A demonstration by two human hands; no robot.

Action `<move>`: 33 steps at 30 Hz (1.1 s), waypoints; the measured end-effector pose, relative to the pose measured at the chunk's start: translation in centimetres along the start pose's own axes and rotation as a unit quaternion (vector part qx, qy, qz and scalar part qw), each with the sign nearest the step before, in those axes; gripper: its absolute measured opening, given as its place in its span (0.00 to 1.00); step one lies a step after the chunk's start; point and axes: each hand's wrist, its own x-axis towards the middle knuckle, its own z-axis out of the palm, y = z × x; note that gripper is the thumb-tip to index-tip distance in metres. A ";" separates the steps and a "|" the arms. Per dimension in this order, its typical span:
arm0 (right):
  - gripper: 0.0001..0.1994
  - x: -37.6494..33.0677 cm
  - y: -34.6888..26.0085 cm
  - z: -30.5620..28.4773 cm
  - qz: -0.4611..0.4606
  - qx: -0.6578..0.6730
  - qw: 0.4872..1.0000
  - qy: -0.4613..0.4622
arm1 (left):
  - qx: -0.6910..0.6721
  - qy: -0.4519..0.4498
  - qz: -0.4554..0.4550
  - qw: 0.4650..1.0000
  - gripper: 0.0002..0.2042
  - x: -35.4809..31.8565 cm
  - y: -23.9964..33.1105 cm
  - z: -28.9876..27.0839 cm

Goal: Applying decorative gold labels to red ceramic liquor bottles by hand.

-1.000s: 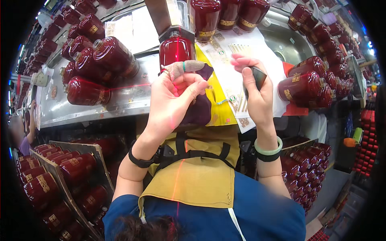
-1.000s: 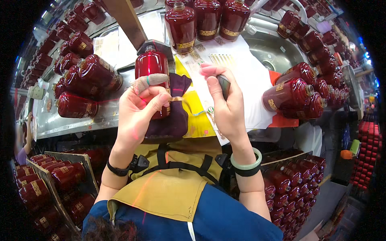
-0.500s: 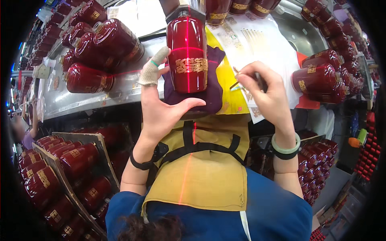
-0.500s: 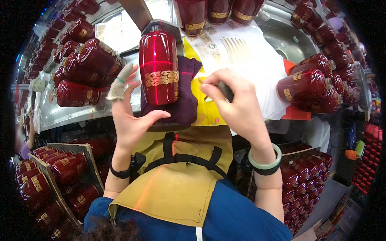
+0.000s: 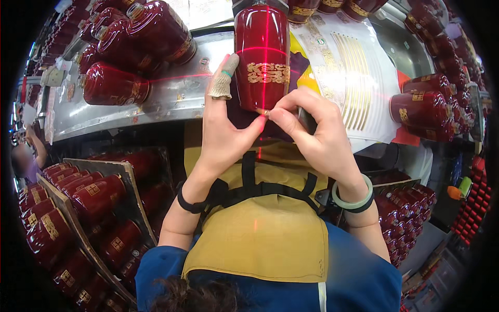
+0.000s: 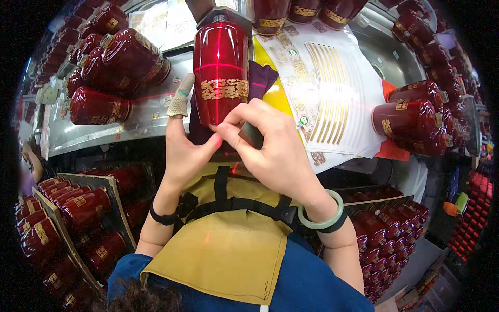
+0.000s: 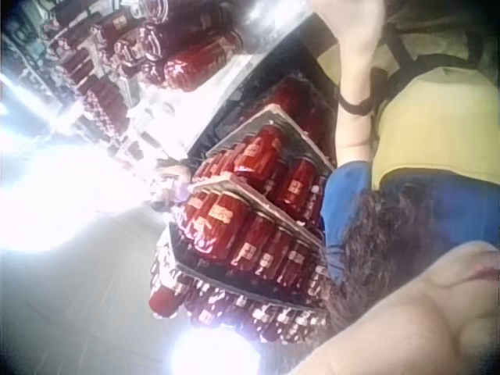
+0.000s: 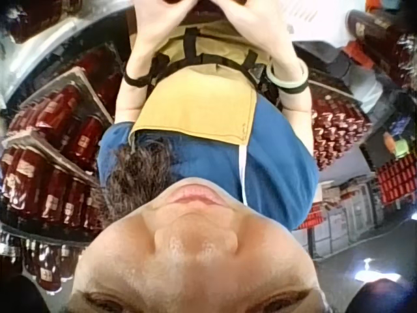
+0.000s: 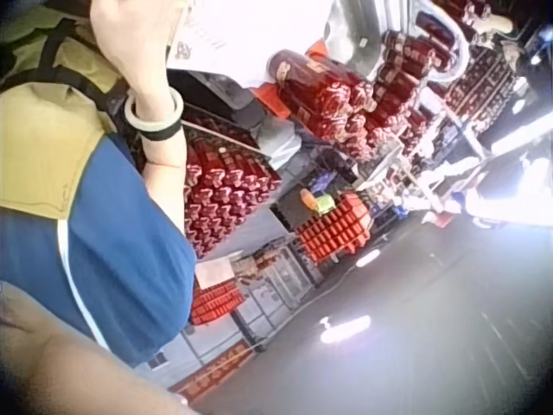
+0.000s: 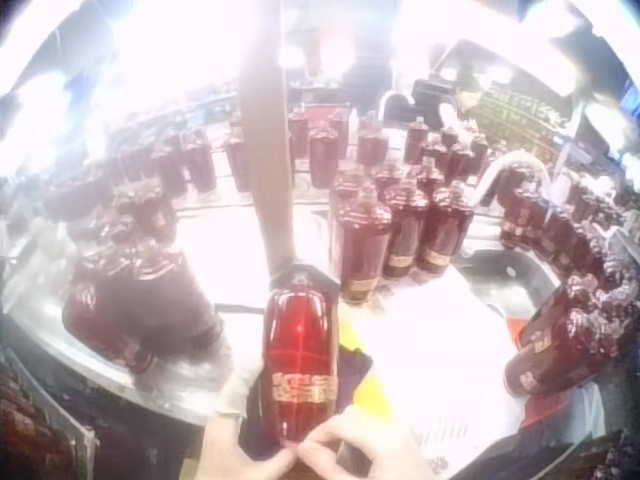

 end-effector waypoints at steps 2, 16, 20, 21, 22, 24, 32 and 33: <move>0.06 0.0 0.6 0.1 0.028 -0.017 0.999 0.005 | -0.107 -0.037 -0.050 0.992 0.44 -0.6 0.1 -0.4; 0.11 -0.4 2.9 0.7 0.082 0.002 0.994 0.070 | -0.229 -0.001 -0.130 0.965 0.36 -1.4 0.0 0.7; 0.11 -0.5 3.2 0.9 0.090 0.009 0.994 0.067 | -0.230 -0.005 -0.132 0.964 0.36 -1.4 0.1 0.7; 0.11 -0.5 3.2 0.9 0.090 0.009 0.994 0.068 | -0.226 -0.005 -0.133 0.965 0.36 -1.4 0.2 0.7; 0.11 -0.5 3.2 0.9 0.086 0.010 0.994 0.070 | -0.221 -0.005 -0.133 0.966 0.36 -1.4 0.2 0.7; 0.11 -0.5 3.2 0.9 0.082 0.011 0.994 0.072 | -0.222 -0.004 -0.132 0.966 0.36 -1.4 0.2 0.7; 0.11 -0.4 3.1 0.9 0.074 0.002 0.995 0.074 | -0.247 0.002 -0.135 0.959 0.34 -1.5 0.0 0.7; 0.11 -0.4 3.2 1.0 0.079 0.005 0.994 0.073 | -0.259 0.005 -0.141 0.955 0.34 -1.5 -0.1 0.7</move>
